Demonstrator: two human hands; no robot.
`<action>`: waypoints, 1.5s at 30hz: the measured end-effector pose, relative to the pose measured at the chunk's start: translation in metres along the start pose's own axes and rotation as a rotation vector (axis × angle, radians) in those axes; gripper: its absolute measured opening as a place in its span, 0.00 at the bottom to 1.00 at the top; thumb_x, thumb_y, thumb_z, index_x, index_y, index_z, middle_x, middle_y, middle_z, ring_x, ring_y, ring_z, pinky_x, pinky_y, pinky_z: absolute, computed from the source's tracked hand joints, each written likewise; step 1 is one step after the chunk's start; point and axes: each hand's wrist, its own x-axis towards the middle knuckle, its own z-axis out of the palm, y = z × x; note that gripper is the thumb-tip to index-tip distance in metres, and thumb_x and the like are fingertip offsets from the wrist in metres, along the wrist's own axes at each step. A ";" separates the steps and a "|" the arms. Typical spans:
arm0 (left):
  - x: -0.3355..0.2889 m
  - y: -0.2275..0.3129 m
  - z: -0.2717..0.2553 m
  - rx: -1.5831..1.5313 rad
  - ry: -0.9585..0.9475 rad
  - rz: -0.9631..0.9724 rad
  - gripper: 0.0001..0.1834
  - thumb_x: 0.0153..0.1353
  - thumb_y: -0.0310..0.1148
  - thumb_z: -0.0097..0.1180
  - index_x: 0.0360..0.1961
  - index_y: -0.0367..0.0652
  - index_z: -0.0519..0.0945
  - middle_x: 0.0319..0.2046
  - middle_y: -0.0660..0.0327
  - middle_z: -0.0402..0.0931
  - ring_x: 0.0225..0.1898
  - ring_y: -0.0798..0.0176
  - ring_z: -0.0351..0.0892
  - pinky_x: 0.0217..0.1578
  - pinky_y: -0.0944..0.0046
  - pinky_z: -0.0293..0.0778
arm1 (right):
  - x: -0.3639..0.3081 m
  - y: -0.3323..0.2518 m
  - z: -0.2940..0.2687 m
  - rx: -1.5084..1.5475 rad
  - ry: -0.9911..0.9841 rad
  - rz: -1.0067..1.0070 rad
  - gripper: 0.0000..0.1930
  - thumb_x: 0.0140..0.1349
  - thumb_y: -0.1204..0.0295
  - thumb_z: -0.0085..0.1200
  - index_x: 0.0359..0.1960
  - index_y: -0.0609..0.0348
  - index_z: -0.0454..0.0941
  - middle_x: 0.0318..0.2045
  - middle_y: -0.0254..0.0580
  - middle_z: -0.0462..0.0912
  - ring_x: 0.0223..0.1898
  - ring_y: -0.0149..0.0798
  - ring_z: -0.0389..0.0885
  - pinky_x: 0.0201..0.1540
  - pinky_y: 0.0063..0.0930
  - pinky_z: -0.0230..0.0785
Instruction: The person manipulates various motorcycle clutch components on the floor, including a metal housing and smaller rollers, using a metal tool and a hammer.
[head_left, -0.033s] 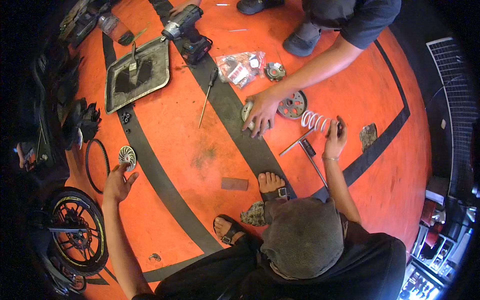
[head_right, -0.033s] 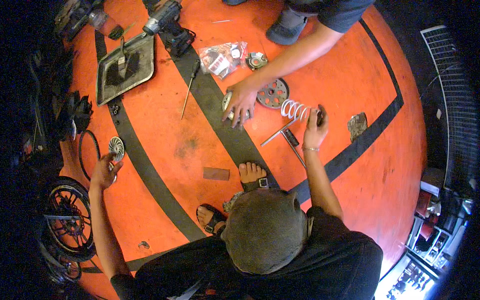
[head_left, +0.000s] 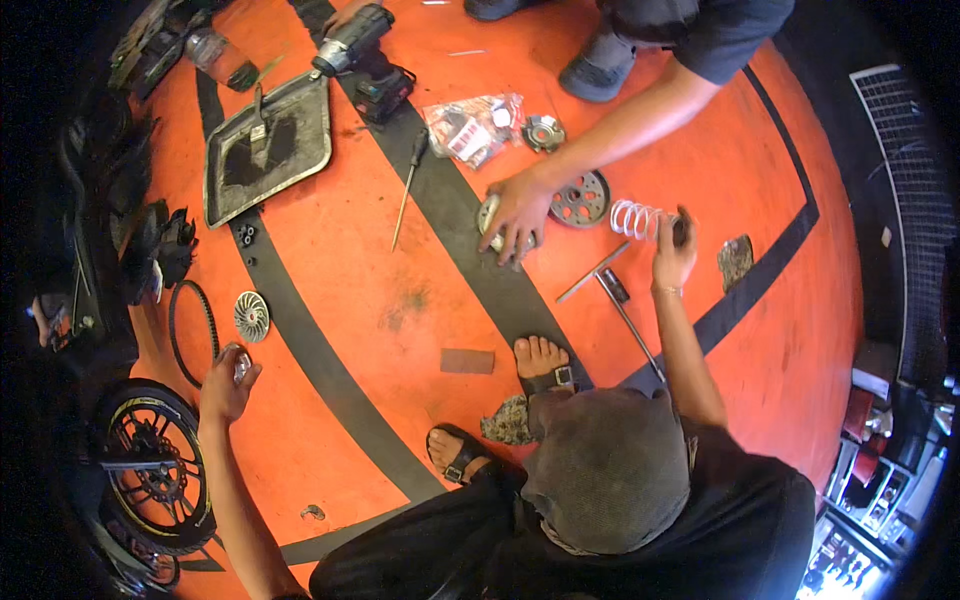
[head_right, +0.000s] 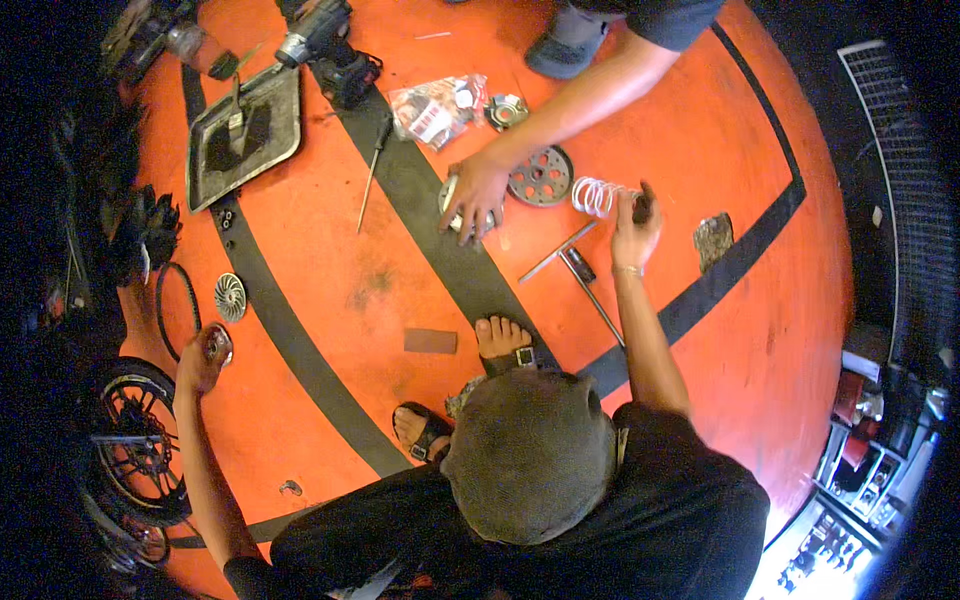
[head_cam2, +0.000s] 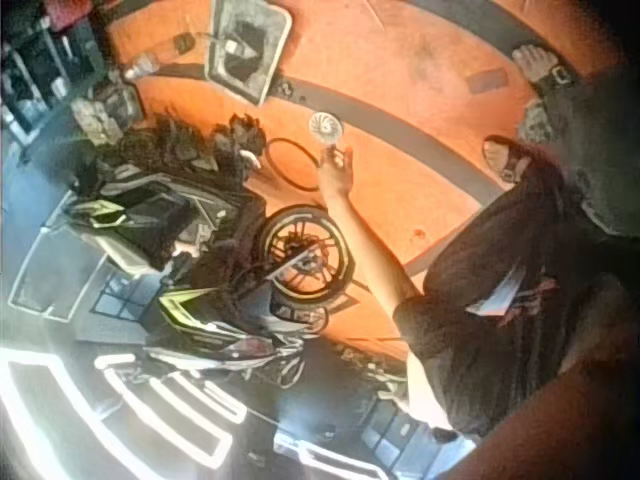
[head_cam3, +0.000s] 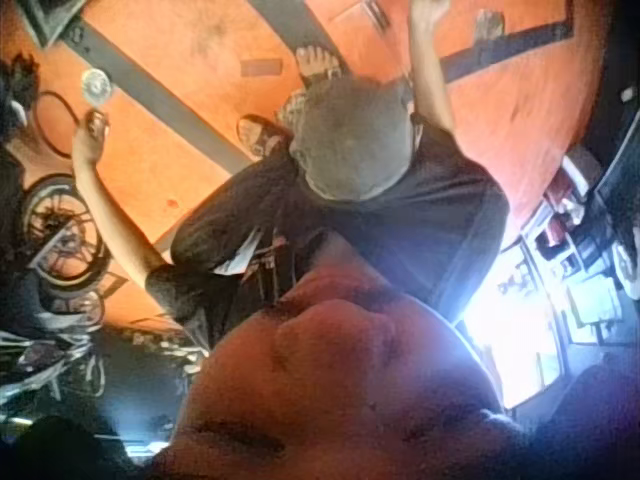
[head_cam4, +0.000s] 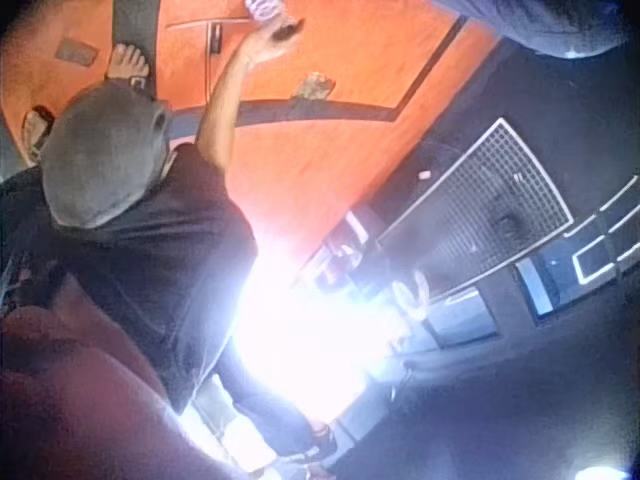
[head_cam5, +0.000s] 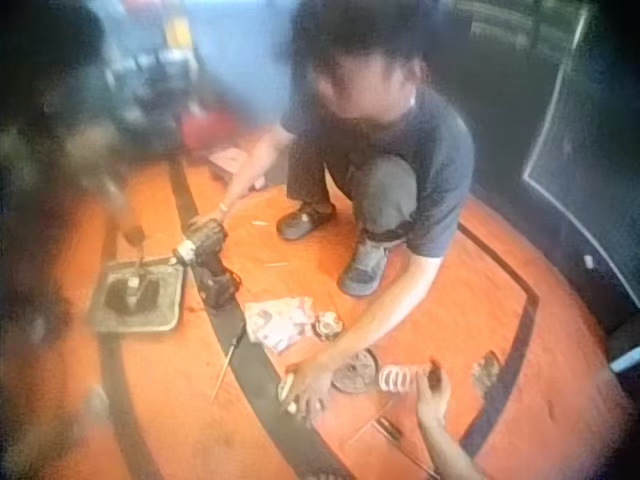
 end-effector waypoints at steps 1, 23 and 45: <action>-0.015 -0.029 0.005 0.034 0.023 0.018 0.25 0.66 0.43 0.61 0.57 0.36 0.76 0.49 0.43 0.80 0.50 0.43 0.81 0.48 0.50 0.77 | 0.019 0.017 0.003 -0.139 -0.038 -0.036 0.25 0.63 0.62 0.64 0.58 0.63 0.76 0.39 0.39 0.79 0.43 0.35 0.76 0.48 0.30 0.71; -0.087 -0.109 0.134 -0.172 -0.146 -0.159 0.24 0.66 0.42 0.63 0.55 0.35 0.78 0.45 0.48 0.83 0.38 0.56 0.84 0.39 0.55 0.80 | 0.126 0.065 0.084 -0.486 -0.272 -0.305 0.41 0.51 0.59 0.71 0.67 0.56 0.69 0.51 0.58 0.79 0.55 0.58 0.77 0.61 0.48 0.68; -0.095 -0.060 0.118 -0.192 -0.225 -0.266 0.25 0.63 0.41 0.64 0.55 0.35 0.78 0.44 0.48 0.83 0.39 0.56 0.85 0.39 0.57 0.81 | 0.019 -0.020 0.161 -0.633 -0.646 -0.598 0.26 0.57 0.64 0.62 0.57 0.57 0.72 0.57 0.57 0.72 0.58 0.60 0.70 0.59 0.55 0.66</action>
